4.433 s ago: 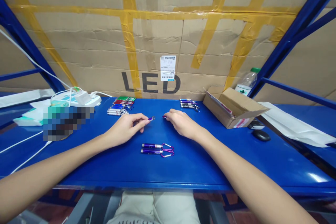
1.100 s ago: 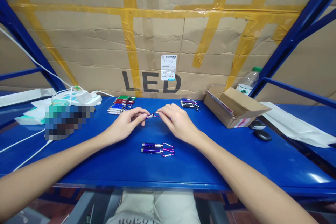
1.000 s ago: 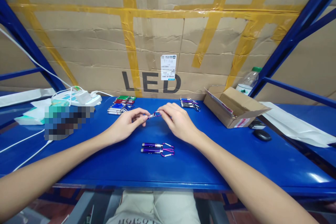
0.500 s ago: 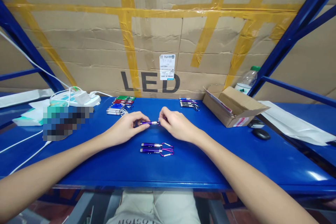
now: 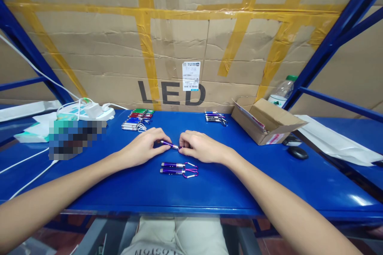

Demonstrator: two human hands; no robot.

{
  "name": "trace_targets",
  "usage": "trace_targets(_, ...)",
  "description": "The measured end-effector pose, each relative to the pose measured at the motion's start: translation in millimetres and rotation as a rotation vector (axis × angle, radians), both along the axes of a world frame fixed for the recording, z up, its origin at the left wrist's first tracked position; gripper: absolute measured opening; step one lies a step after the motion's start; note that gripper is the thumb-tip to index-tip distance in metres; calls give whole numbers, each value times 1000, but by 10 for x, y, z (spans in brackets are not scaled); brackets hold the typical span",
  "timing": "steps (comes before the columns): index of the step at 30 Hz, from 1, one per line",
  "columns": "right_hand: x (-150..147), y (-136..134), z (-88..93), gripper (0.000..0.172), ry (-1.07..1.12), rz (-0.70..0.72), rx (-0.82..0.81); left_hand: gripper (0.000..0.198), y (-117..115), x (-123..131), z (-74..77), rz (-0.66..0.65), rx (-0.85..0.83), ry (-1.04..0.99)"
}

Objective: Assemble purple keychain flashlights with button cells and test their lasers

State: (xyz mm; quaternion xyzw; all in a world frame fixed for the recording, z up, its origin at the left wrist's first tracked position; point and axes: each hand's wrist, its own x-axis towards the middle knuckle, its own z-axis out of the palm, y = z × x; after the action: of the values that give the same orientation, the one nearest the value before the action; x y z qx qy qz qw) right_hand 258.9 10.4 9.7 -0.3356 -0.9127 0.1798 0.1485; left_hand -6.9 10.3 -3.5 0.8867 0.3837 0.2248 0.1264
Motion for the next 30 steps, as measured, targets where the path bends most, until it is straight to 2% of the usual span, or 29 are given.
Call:
trace_targets(7, 26, 31, -32, 7, -5, 1, 24, 12, -2, 0, -9, -4, -30, 41)
trace_targets(14, -3, -15, 25, 11, -5, 7, 20, 10, -18, 9, 17, -5, -37, 19)
trace_targets(19, -14, -15, 25, 21, 5, -5, 48, 15, -36, 21, 36, -3, -28, 10)
trace_targets(30, -33, -27, 38, 13, 31, 18, 41, 18, -21, 22, 16, 4, -10, 15)
